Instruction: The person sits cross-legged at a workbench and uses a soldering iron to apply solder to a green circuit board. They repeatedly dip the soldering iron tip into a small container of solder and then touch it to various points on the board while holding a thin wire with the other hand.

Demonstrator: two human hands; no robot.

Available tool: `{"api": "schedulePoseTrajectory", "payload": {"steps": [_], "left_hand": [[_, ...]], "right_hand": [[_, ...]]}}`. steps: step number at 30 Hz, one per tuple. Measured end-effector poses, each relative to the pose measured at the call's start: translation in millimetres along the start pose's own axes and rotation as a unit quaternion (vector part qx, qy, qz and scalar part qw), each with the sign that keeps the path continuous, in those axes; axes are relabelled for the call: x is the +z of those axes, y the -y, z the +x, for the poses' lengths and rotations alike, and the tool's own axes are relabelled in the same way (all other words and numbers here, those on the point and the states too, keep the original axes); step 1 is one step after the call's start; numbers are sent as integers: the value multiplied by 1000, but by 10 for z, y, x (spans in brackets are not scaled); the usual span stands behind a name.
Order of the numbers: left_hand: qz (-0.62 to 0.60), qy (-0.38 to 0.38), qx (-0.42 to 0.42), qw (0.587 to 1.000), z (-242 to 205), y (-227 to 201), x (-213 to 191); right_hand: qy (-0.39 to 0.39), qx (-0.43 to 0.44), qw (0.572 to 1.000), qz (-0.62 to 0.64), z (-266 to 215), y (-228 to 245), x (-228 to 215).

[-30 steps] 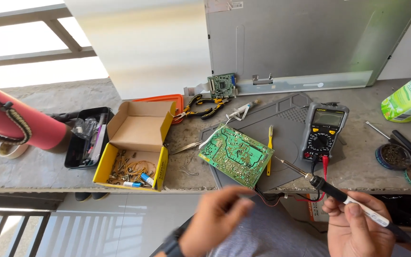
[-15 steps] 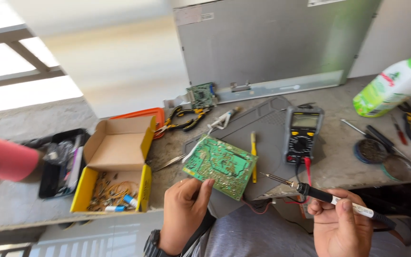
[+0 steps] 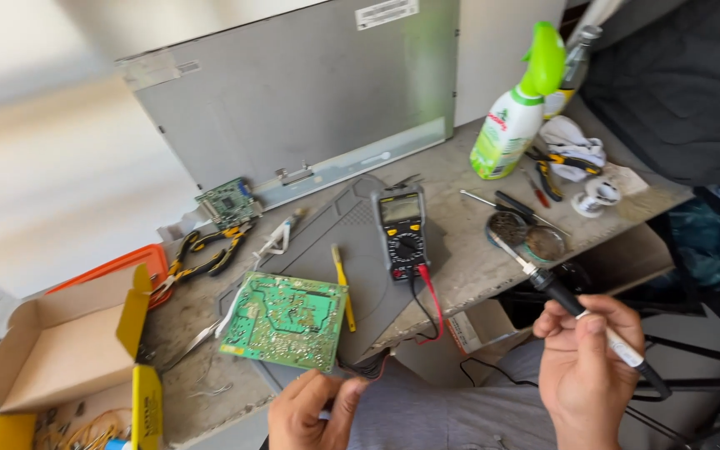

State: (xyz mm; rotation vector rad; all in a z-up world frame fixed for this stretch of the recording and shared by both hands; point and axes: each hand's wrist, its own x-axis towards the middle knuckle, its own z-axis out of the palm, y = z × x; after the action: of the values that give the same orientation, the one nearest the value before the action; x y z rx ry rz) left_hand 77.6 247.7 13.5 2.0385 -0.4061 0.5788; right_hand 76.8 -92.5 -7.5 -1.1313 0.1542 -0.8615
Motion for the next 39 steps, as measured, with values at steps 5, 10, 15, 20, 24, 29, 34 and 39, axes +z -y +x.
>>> {"api": "schedulePoseTrajectory", "payload": {"steps": [5, 10, 15, 20, 24, 29, 34, 39], "left_hand": [[-12, 131, -23, 991, 105, -261, 634], [0, 183, 57, 982, 709, -610, 1602], [130, 160, 54, 977, 1300, -526, 2808], [134, 185, -3, 974, 1441, -416, 3154], [116, 163, 60, 978, 1331, -713, 2664], [107, -31, 16, 994, 1449, -608, 1554], [180, -30, -106, 977, 1377, -49, 1666], [107, -38, -160, 981, 1449, -54, 2015]], "right_hand": [[-75, 2, 996, -39, 228, 229, -68], [-111, 12, 992, -57, 229, 388, -16], [-118, -11, 991, -68, 211, 512, -21], [-132, -13, 989, -71, 254, 545, -65], [-138, -10, 986, -98, 300, 535, -65], [-124, 6, 989, -74, 348, 420, -71], [-90, 25, 994, -52, 277, 256, -12], [-93, 19, 994, -56, 246, 382, -16]]}}
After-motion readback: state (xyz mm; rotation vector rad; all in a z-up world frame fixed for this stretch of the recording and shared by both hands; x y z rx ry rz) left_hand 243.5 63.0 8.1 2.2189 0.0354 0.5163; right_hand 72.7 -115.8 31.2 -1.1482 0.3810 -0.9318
